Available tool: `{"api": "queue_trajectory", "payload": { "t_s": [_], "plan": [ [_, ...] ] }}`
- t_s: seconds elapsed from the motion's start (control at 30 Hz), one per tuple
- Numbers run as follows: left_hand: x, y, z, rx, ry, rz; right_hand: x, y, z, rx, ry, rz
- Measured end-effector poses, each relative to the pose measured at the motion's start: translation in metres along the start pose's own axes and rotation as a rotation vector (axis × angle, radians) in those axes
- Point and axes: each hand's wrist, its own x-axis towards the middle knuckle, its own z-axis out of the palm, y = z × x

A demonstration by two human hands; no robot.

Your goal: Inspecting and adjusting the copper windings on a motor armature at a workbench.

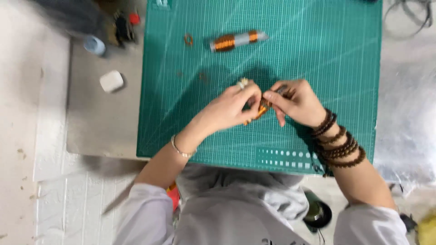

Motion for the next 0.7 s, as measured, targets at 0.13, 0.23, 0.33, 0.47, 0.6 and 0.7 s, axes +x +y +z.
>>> {"api": "queue_trajectory", "payload": {
  "t_s": [0.13,0.23,0.33,0.47,0.6,0.7],
  "plan": [
    [0.002,0.0,-0.003,-0.009,0.009,-0.03,-0.001,0.021,-0.006,0.016,-0.014,-0.002],
    [0.001,0.001,-0.005,-0.039,-0.062,-0.102,0.0,0.013,-0.002,0.016,-0.023,-0.003],
    [0.0,-0.003,-0.002,-0.066,-0.11,-0.13,-0.001,0.014,0.0,0.034,-0.035,0.02],
    [-0.001,-0.013,0.007,-0.006,-0.123,-0.078,-0.002,0.02,-0.002,0.034,-0.04,0.016],
    [-0.001,-0.008,0.013,0.056,-0.067,-0.014,-0.001,0.007,0.001,0.018,-0.042,0.018],
    [-0.001,-0.011,0.02,0.238,-0.012,0.058,0.0,0.001,-0.001,-0.006,-0.056,0.001]
  ]
}}
